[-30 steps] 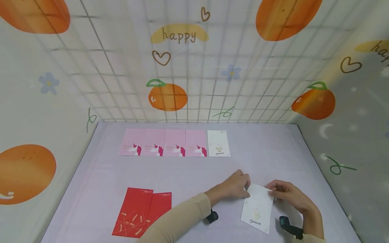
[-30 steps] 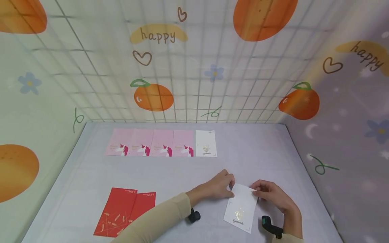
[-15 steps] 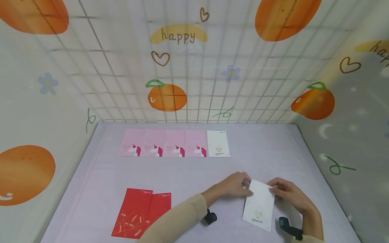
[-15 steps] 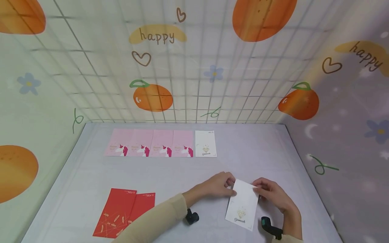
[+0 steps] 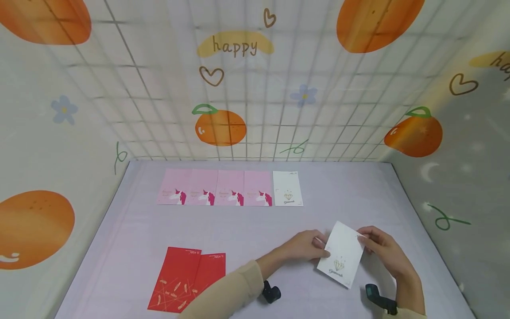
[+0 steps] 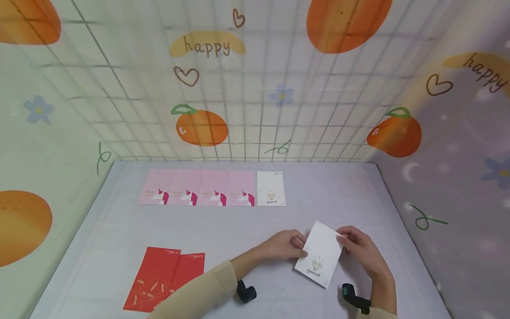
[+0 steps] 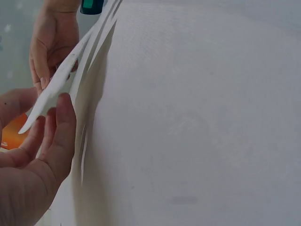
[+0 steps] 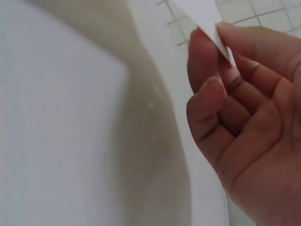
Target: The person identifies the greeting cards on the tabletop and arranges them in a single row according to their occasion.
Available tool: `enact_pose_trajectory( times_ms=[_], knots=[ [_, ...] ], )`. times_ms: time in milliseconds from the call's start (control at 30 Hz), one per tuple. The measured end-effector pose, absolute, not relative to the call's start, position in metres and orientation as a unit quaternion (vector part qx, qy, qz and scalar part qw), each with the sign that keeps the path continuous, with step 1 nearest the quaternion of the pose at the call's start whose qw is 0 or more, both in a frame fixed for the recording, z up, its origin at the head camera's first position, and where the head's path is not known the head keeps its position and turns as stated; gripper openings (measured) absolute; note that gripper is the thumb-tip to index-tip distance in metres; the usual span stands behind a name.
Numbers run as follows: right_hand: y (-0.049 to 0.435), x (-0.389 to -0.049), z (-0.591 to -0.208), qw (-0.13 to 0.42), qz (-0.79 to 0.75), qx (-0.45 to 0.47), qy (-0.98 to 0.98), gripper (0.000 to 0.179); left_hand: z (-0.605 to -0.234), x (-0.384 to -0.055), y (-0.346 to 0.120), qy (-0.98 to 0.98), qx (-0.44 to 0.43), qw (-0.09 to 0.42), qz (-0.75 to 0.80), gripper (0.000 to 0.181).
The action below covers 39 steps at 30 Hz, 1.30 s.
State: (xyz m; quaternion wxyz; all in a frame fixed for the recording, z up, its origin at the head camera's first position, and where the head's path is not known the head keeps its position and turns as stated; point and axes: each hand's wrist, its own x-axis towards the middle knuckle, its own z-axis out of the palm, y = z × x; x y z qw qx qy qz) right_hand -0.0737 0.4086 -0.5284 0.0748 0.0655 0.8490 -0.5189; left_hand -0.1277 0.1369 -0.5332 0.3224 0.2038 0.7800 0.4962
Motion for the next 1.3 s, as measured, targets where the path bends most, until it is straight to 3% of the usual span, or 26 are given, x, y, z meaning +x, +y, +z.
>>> enact_pose_trajectory(
  times_ms=[600,867,1300],
  knots=[
    [0.394,-0.079,-0.529,0.035,-0.563,0.055,0.824,0.035,-0.533,-0.128,0.121,0.728,0.176,0.351,0.562,0.018],
    [0.370,-0.087,-0.529,0.006,-0.595,0.094,0.798,0.047,-0.535,-0.137,0.113,0.721,0.168,0.337,0.581,0.019],
    [0.343,-0.091,-0.533,0.029,-0.620,0.072,0.781,0.045,-0.538,-0.153,0.079,0.697,0.128,0.297,0.640,0.022]
  ],
)
